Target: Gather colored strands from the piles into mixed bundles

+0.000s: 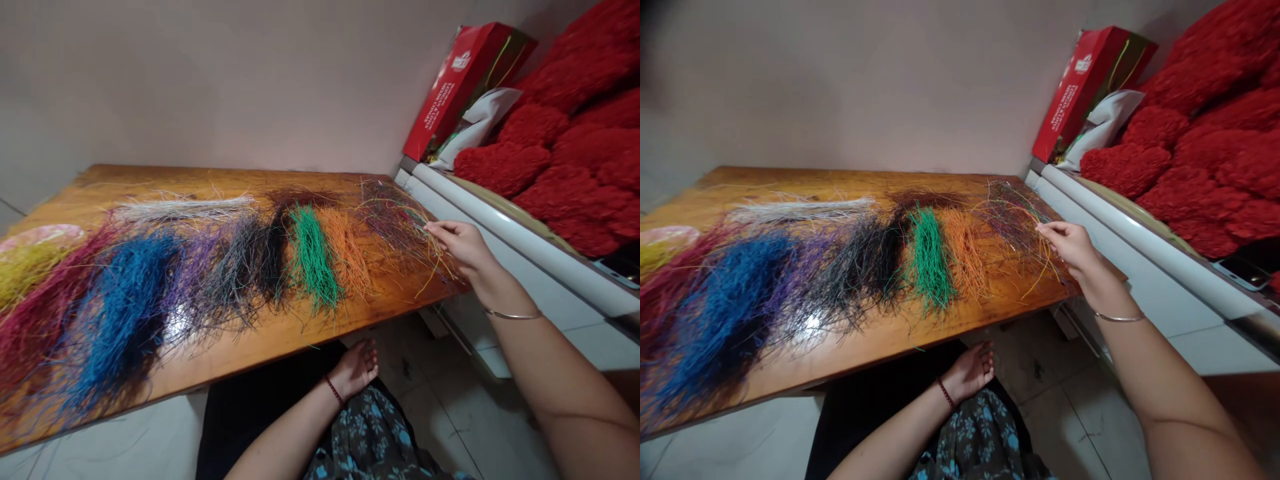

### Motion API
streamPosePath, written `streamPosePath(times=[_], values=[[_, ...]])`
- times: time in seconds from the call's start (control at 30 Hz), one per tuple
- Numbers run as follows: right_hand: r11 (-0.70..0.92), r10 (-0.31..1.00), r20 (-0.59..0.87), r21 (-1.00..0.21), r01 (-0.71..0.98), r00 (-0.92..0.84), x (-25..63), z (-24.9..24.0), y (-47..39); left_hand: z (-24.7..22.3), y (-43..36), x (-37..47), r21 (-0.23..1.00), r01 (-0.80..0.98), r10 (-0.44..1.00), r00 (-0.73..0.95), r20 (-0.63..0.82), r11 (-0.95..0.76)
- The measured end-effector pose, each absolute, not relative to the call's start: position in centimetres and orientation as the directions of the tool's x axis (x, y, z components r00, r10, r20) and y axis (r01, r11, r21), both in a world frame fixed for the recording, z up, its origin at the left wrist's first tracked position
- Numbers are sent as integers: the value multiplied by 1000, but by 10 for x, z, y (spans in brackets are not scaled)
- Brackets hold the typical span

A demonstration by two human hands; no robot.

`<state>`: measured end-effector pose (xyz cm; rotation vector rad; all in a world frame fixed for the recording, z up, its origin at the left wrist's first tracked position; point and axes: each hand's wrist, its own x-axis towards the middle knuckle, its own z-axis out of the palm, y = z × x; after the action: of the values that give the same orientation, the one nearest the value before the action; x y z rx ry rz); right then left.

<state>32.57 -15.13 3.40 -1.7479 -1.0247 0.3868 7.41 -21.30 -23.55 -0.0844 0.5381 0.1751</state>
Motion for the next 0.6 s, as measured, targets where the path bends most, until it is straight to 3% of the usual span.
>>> streamPosePath(times=[0.6], values=[[-30, 673, 423, -804, 593, 607, 336, 59, -128, -238, -213, 74, -35, -201, 156, 851, -501, 979]])
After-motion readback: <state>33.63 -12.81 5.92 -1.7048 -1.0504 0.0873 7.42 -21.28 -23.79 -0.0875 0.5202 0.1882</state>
